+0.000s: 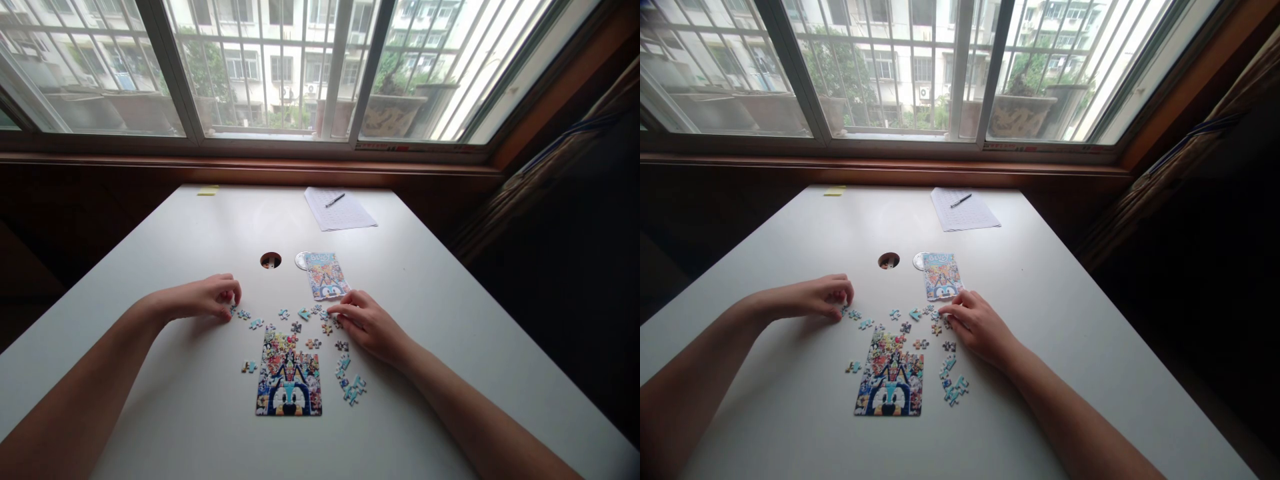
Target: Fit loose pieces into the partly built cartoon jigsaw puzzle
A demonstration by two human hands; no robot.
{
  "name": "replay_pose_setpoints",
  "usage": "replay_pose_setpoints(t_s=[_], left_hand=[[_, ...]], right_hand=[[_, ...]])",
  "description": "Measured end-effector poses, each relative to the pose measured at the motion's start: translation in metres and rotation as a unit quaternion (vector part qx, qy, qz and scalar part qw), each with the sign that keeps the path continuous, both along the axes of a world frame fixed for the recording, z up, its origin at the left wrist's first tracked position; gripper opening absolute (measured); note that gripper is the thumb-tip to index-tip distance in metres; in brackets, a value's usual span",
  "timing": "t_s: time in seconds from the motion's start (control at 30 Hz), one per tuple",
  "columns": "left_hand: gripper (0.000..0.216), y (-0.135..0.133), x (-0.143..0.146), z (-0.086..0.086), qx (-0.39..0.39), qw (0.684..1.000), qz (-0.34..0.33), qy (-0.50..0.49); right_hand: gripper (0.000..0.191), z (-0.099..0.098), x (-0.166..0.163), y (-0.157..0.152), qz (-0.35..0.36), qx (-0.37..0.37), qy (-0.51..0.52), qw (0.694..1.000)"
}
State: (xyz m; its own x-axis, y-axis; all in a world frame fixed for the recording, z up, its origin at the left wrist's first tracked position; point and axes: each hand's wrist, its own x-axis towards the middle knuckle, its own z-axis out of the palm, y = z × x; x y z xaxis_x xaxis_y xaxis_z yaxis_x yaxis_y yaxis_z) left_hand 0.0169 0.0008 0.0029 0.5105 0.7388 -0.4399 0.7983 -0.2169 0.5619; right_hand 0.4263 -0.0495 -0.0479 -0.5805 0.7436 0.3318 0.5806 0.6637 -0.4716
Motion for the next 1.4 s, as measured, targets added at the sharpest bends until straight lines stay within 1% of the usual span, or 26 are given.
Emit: replay_pose_setpoints(t_s=[0.4,0.53,0.77,1.0,1.4], left_hand=[[0.027,-0.0008,0.0007,0.0001,0.002,1.000,0.003,0.005],[0.027,-0.0005,0.0003,-0.0006,0.004,1.000,-0.001,-0.001],[0.027,-0.0019,0.0021,0.0028,0.000,1.000,0.004,0.002],[0.030,-0.0002,-0.0009,-0.0010,0.000,1.000,0.004,-0.001],[0.030,-0.0002,-0.0010,-0.0006,-0.003,1.000,0.002,-0.004]], right_hand=[[0.023,0.0010,-0.0006,-0.0008,-0.004,0.005,0.017,1.000],[0.022,0.0011,-0.0007,-0.0007,-0.002,0.004,0.018,1.000],[0.021,0.0010,-0.0004,-0.0009,-0.001,0.003,0.025,1.000],[0.020,-0.0002,0.0001,-0.0006,-0.004,0.006,0.023,1.000],[0.020,-0.0013,0.0007,-0.0001,-0.004,-0.001,0.028,1.000]])
